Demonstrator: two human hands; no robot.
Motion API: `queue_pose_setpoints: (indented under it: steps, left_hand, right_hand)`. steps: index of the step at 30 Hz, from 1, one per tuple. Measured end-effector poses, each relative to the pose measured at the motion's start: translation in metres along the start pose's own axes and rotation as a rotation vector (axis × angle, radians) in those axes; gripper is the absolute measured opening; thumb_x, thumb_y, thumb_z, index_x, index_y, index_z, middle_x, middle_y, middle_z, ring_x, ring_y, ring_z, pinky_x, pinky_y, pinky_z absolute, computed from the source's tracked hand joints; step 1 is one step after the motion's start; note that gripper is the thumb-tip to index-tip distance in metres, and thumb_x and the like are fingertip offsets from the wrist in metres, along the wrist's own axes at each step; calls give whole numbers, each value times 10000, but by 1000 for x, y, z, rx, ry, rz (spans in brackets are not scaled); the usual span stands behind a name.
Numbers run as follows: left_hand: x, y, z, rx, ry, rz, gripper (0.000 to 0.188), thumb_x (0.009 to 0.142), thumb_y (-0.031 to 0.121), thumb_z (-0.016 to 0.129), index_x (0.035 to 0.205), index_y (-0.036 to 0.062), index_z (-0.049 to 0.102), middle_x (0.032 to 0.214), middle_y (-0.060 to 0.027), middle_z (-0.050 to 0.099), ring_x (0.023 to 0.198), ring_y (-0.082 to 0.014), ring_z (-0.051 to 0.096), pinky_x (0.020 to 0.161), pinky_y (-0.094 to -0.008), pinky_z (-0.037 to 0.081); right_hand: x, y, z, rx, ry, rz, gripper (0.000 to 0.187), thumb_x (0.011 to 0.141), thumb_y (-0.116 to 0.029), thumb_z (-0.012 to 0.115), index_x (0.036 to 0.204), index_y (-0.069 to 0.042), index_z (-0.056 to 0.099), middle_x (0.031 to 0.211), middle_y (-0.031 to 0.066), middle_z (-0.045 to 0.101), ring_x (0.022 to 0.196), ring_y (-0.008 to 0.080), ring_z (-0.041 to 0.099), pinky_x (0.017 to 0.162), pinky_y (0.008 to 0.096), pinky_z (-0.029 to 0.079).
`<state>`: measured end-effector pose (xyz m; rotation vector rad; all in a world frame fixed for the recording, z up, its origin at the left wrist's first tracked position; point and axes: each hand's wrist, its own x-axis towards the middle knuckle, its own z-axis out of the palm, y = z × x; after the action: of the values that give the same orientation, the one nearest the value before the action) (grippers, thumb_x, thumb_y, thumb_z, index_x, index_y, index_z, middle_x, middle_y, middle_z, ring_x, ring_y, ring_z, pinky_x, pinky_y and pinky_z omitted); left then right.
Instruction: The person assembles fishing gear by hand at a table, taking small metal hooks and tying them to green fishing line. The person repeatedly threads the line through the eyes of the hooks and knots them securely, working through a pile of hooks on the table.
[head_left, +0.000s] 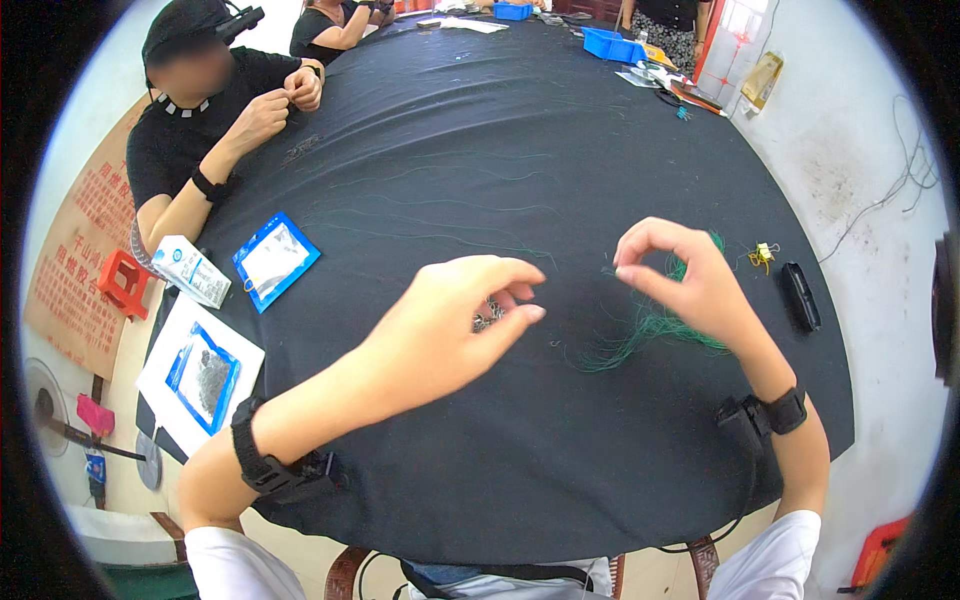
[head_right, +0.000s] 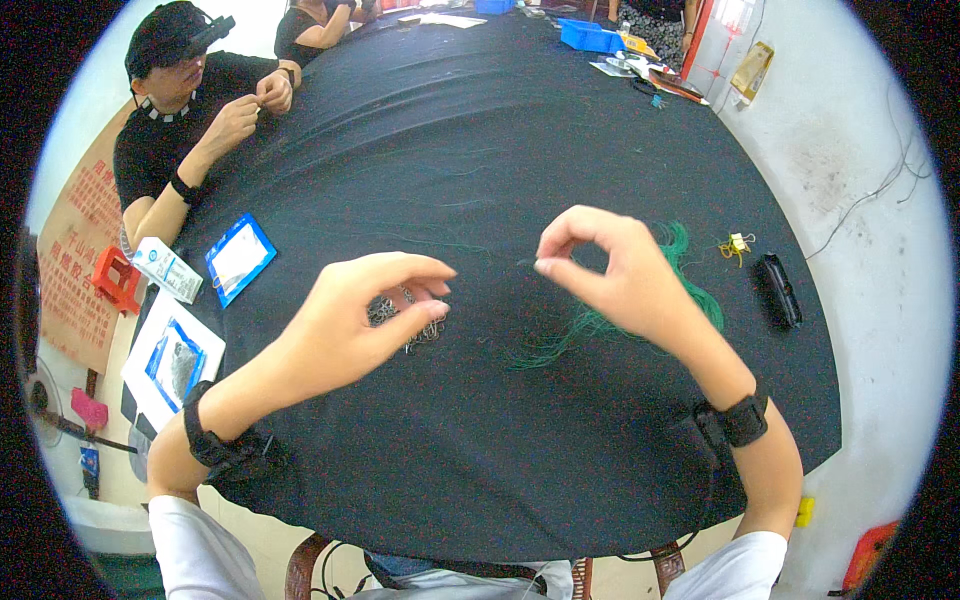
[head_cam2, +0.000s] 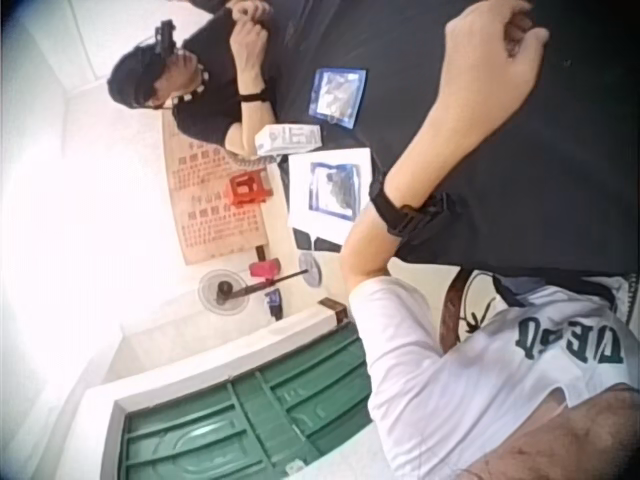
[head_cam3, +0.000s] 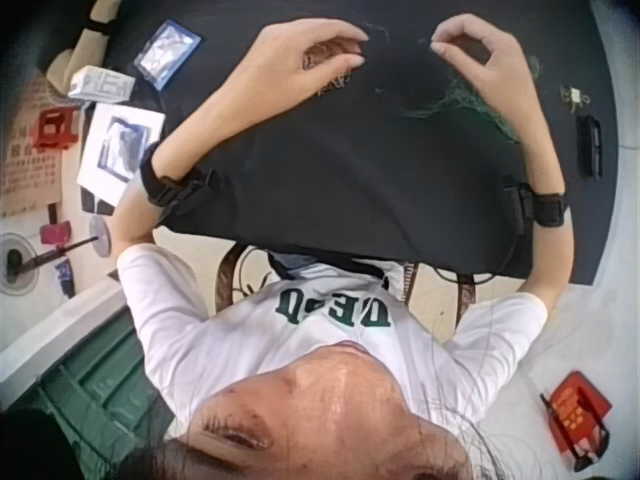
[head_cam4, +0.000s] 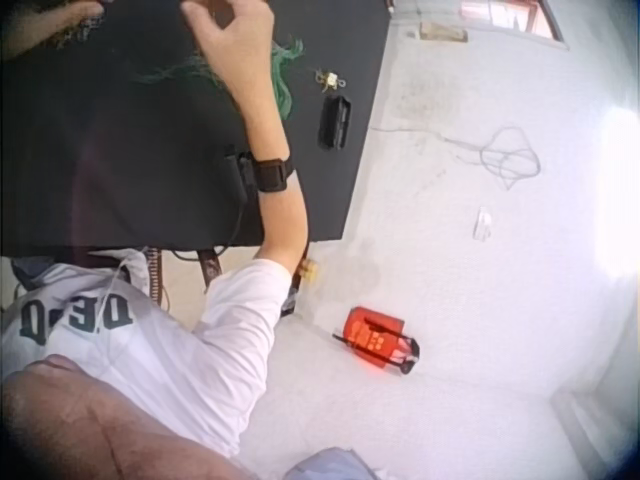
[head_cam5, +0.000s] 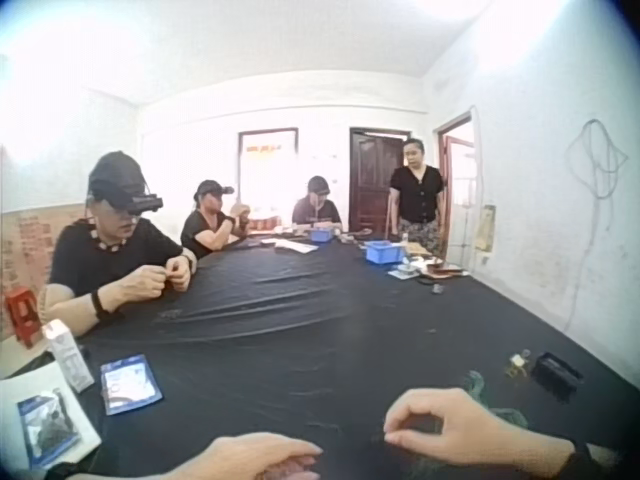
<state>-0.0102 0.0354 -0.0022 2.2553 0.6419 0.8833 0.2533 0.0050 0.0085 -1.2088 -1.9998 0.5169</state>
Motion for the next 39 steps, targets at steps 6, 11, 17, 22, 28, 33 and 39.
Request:
queue_pose_setpoints:
  steps: [6,11,17,22,28,33,39]
  left_hand:
    - [2,15,13,-55,-52,-35,191,824,78,676,992,-9,648,843,-110,669,710,-147,633,635,-266,505]
    - [0,18,13,-9,1,9,95,821,64,679,892,3,665,769,-82,655,642,-115,606,584,-246,479]
    - [-2,19,9,-69,31,-29,63,824,42,666,865,-5,665,747,-65,648,649,-92,601,584,-234,477]
    - [-2,18,-2,-144,169,-47,70,862,52,627,898,-3,651,784,-43,638,670,-81,595,586,-214,478]
    - [4,20,-50,-530,528,-61,168,915,169,589,967,22,650,797,-31,626,595,-55,542,507,-183,427]
    - [-7,16,-90,-482,735,60,242,936,180,557,1085,4,632,872,-36,607,678,-60,525,521,-190,394]
    - [-20,39,-91,-436,643,-21,253,931,198,545,1053,-14,614,831,-40,579,623,-56,491,480,-189,380]
  right_hand:
    - [-6,-37,24,-107,-28,-213,95,745,-46,665,777,-66,578,777,54,601,740,228,597,719,343,419]
    - [-8,-43,28,-104,-43,-211,98,762,-62,666,812,-63,581,752,59,605,729,228,598,711,339,419]
    - [-13,-51,27,250,-141,148,74,821,-79,656,850,-17,627,705,59,655,677,124,635,664,263,467]
    - [-14,-47,13,229,-266,226,82,841,-80,657,854,-3,679,718,28,661,674,84,613,648,230,472]
    - [-28,-17,-8,67,-325,297,104,855,-97,637,839,0,672,694,45,670,654,96,631,630,240,483]
    - [-37,-6,-20,-124,-305,365,98,821,-97,659,813,0,658,693,73,673,635,142,643,623,264,492]
    - [-38,-10,-27,-305,-369,247,334,737,-138,740,1037,-42,629,977,118,672,933,255,638,819,344,484]
